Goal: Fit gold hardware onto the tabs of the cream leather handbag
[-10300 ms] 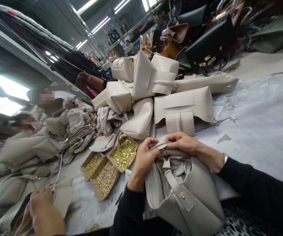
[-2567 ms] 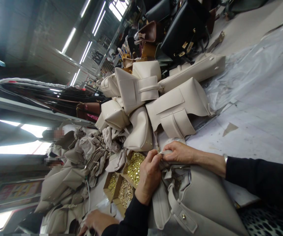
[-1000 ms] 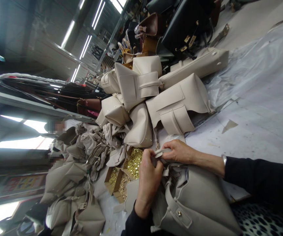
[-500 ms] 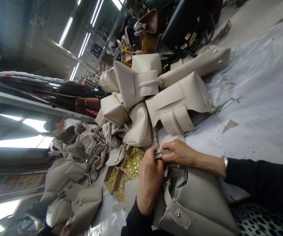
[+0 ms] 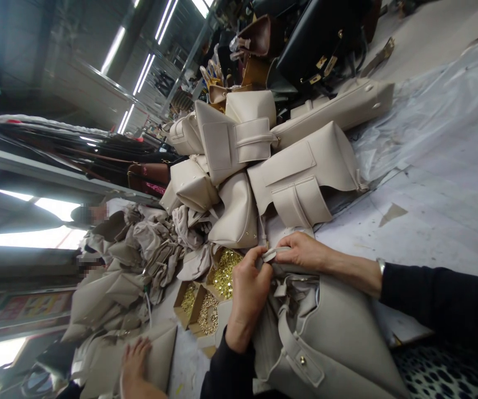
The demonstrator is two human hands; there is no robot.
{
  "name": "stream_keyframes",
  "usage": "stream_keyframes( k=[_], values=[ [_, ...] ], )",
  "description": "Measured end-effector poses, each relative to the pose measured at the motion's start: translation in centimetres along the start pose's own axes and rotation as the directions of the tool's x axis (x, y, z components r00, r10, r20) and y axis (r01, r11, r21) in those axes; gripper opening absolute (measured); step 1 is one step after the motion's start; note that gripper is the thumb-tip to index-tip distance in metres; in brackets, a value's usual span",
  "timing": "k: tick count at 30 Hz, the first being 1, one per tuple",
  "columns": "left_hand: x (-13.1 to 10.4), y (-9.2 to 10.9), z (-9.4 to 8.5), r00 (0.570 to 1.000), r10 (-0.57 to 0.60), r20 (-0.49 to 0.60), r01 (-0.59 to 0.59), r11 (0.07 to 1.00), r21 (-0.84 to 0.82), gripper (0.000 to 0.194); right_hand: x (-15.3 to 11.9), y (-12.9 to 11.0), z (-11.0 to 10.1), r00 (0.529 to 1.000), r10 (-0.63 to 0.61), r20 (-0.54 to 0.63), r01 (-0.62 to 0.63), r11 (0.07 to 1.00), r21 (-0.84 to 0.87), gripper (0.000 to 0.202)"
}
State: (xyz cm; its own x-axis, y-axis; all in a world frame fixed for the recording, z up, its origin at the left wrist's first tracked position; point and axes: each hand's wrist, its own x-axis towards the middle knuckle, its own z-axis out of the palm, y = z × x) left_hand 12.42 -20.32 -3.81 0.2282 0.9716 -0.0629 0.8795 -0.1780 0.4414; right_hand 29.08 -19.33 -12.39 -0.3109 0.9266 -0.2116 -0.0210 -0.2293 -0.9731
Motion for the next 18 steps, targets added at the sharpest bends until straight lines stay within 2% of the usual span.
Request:
stream_keyframes(
  k=[8,14,18],
  values=[
    [0.2,0.0,-0.3,1.0,-0.001,0.023,0.001,1.0,-0.008,0.032,0.4,0.3,0.0,0.999,0.042,0.035,-0.043,0.998,0.048,0.028],
    [0.3,0.1,-0.3,0.999,-0.033,0.039,0.035,0.999,-0.031,0.035,0.2,-0.1,0.1,1.0,0.019,-0.006,-0.02,0.998,-0.054,0.025],
    [0.6,0.0,-0.6,0.996,-0.047,0.077,0.055,0.993,-0.104,0.032,-0.4,-1.0,-0.1,0.998,0.005,-0.057,-0.013,0.988,-0.154,0.018]
  ],
)
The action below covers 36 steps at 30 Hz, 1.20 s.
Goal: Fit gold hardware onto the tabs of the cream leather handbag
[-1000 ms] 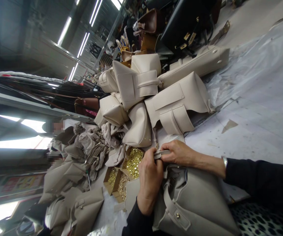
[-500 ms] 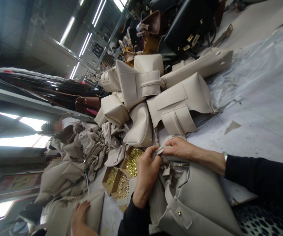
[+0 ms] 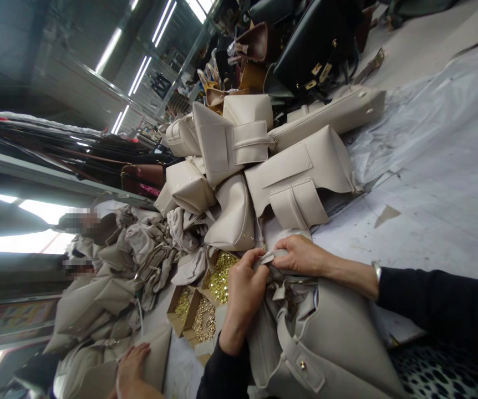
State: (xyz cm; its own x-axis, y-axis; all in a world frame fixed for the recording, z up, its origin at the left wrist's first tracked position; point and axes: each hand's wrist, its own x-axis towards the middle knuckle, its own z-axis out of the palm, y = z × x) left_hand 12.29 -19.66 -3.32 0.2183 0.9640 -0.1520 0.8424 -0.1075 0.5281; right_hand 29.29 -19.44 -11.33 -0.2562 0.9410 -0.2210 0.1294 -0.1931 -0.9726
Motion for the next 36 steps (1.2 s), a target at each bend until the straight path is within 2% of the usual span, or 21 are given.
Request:
stream_keyframes(
  k=[3,12,15,17,18,19,22,25,29,33,36],
  values=[
    [0.2,0.0,-0.4,0.999,-0.031,0.042,0.034,0.997,-0.068,0.028,-0.3,-0.6,-0.3,0.999,-0.011,-0.03,0.009,0.998,-0.055,0.015],
    [0.5,-0.7,-0.7,0.991,-0.069,0.119,0.09,0.981,-0.175,0.04,-0.6,-0.6,-0.3,0.999,-0.034,-0.041,0.03,0.995,-0.095,0.014],
    [-0.1,-0.3,-0.4,1.0,-0.013,0.021,0.015,0.995,-0.097,0.032,-0.5,-0.6,-0.3,0.999,-0.031,-0.035,0.027,0.996,-0.087,0.015],
    [-0.8,0.2,-0.1,0.99,0.101,-0.097,-0.1,0.995,0.024,0.019,-0.4,-0.7,-0.4,0.999,-0.03,-0.031,0.027,0.996,-0.079,0.016],
    [-1.2,0.4,-0.1,0.976,0.181,-0.124,-0.17,0.981,0.088,0.011,-0.4,-0.6,-0.4,0.999,-0.029,-0.03,0.027,0.997,-0.076,0.016],
    [-1.6,0.5,0.0,0.959,0.26,-0.117,-0.242,0.959,0.145,0.004,-0.3,-0.6,-0.4,0.999,-0.029,-0.03,0.027,0.997,-0.073,0.016],
    [-2.3,0.5,-0.1,0.918,0.395,-0.011,-0.38,0.89,0.251,0.012,-0.3,-0.5,-0.4,0.999,-0.033,-0.026,0.032,0.997,-0.069,0.017],
    [-2.3,-0.1,-0.4,0.9,0.436,0.003,-0.419,0.864,0.281,0.018,-0.3,-0.5,-0.4,0.999,-0.043,-0.025,0.041,0.997,-0.071,0.018],
    [-2.1,-0.6,-0.4,0.871,0.491,0.01,-0.462,0.813,0.356,0.016,-0.4,-0.6,-0.4,0.999,-0.047,-0.021,0.045,0.996,-0.081,0.018],
    [-2.0,-0.6,-0.4,0.856,0.516,0.033,-0.47,0.75,0.465,0.016,-0.4,-0.6,-0.4,0.999,-0.044,-0.025,0.041,0.994,-0.101,0.016],
    [-1.7,-0.5,-0.5,0.85,0.526,0.037,-0.478,0.739,0.475,0.017,-0.4,-0.7,-0.4,0.999,-0.041,-0.027,0.038,0.993,-0.11,0.015]
  ],
)
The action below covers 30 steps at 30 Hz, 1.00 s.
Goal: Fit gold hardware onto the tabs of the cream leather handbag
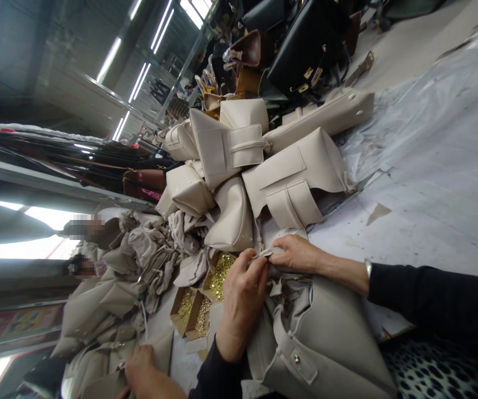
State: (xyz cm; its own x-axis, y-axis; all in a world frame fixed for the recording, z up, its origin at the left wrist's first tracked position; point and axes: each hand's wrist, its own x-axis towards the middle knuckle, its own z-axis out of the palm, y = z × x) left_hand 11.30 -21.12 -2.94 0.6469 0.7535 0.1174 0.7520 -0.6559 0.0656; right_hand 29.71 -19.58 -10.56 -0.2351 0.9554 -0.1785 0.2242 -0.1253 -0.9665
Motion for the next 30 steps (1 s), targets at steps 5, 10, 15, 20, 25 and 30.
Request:
stream_keyframes(
  k=[5,10,15,20,25,30],
  values=[
    [0.7,0.0,0.0,0.98,-0.199,0.005,0.197,0.969,-0.146,0.009,0.0,-0.1,-0.1,1.0,0.004,-0.005,-0.004,1.0,0.003,0.013],
    [1.6,0.4,-0.6,0.876,-0.402,0.267,0.47,0.837,-0.281,0.034,0.0,0.0,-0.1,1.0,0.009,-0.001,-0.009,1.0,0.014,0.014],
    [2.6,0.0,-0.7,0.857,-0.372,0.357,0.497,0.779,-0.381,0.037,0.0,0.0,-0.1,1.0,0.004,0.019,-0.004,1.0,0.028,0.016],
    [2.8,-0.7,-0.6,0.857,-0.322,0.402,0.483,0.774,-0.409,0.026,0.0,-0.2,-0.2,1.0,0.007,0.025,-0.008,1.0,0.019,0.02],
    [2.6,-0.5,-0.3,0.863,-0.334,0.379,0.48,0.775,-0.41,0.021,-0.1,-0.4,-0.3,0.999,0.011,0.03,-0.011,1.0,-0.003,0.021],
    [2.9,-0.6,0.0,0.851,-0.381,0.361,0.501,0.794,-0.343,0.021,-0.1,-0.3,-0.2,1.0,-0.013,0.022,0.014,0.999,-0.041,0.021]
  ],
)
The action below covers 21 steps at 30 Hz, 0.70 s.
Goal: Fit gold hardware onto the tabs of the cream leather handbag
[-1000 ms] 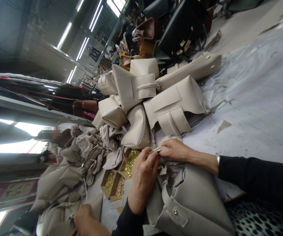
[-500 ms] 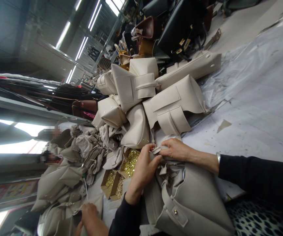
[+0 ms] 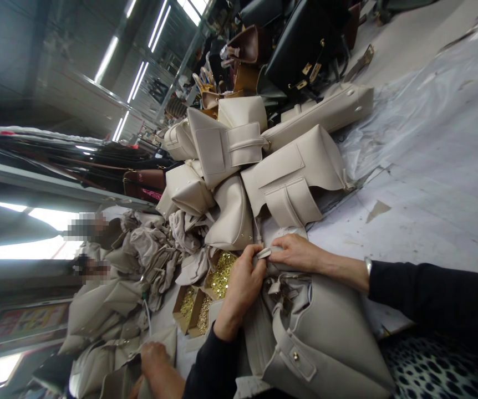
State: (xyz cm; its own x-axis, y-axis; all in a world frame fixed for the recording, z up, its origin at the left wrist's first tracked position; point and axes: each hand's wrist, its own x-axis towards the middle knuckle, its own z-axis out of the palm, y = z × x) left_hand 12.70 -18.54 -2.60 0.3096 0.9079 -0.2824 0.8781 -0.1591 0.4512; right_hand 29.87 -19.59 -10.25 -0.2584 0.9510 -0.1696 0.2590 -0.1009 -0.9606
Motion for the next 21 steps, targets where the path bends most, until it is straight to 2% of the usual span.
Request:
stream_keyframes(
  k=[5,8,13,21],
  values=[
    [0.9,0.0,0.0,0.997,-0.07,0.021,0.069,0.997,0.047,0.012,0.0,0.3,0.3,0.999,-0.026,-0.028,0.025,0.999,-0.033,0.018],
    [1.3,0.6,0.3,0.995,-0.094,-0.02,0.096,0.991,0.095,0.009,-0.1,0.3,0.4,0.998,-0.035,-0.046,0.033,0.998,-0.053,0.016],
    [1.4,1.6,0.9,0.994,-0.087,-0.067,0.097,0.98,0.174,0.013,-0.2,0.3,0.4,0.998,-0.043,-0.047,0.041,0.998,-0.051,0.017],
    [1.1,0.4,0.9,0.998,-0.047,-0.04,0.051,0.994,0.096,0.017,-0.4,0.0,0.6,0.997,-0.051,-0.052,0.049,0.998,-0.044,0.016]
  ],
)
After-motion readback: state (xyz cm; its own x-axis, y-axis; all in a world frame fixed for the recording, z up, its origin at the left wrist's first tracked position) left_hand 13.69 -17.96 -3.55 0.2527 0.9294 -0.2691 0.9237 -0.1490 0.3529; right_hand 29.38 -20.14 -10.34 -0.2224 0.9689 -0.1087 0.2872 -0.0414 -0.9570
